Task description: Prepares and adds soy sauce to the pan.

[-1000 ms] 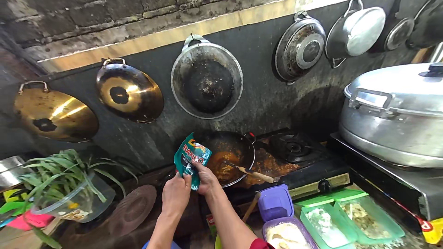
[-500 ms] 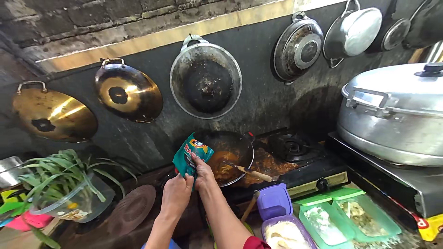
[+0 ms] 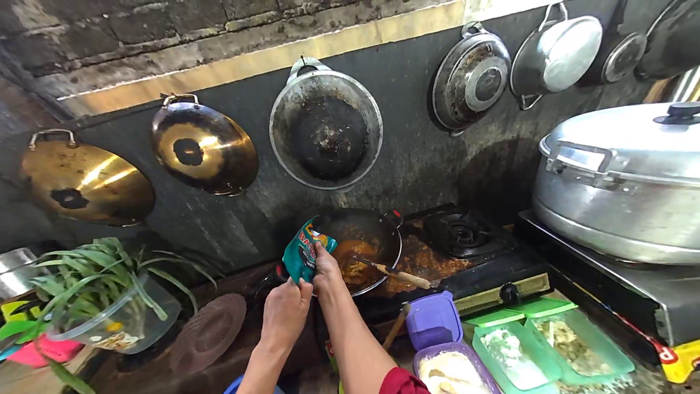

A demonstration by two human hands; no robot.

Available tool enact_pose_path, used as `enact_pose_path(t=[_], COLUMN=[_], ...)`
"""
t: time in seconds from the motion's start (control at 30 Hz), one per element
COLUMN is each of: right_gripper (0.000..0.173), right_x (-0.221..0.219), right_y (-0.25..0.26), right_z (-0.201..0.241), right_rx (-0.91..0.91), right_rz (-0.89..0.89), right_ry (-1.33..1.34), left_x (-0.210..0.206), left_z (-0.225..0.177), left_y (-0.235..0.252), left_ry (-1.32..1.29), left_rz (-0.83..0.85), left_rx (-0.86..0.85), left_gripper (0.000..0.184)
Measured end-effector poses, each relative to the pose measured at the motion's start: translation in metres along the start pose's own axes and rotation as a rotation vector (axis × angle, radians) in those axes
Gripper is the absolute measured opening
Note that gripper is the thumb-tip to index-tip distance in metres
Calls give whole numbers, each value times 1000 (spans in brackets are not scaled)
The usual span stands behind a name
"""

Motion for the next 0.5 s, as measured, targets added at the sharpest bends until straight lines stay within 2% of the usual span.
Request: enact_pose_path(t=[0.13, 0.27, 0.4, 0.5], right_gripper=[50, 53, 26, 23], right_x=[-2, -6, -15, -14], right_y=[8, -6, -30, -32], right_z=[0, -4, -17, -12], right_rx=[6, -31, -144, -159], right_rz=[-9, 95, 217, 208], right_ry=[-30, -24, 32, 50], left_x=[-1, 5, 10, 10], left_z=[1, 8, 9, 8], left_y=[3, 21, 40, 39], left_ry=[35, 90, 176, 167], left_rz=[17, 132, 201, 200], left_rx=[42, 228, 263, 218], left_gripper=[38, 37, 37, 36])
Point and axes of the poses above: each hand's wrist, its own y-axis towards the middle knuckle, its own x-axis out of the back of the hand, z = x × y, the point moved 9 cm from there along y, towards the middle knuckle, and after that the axes turned 14 degrees about -z, right-handed, at the moved point
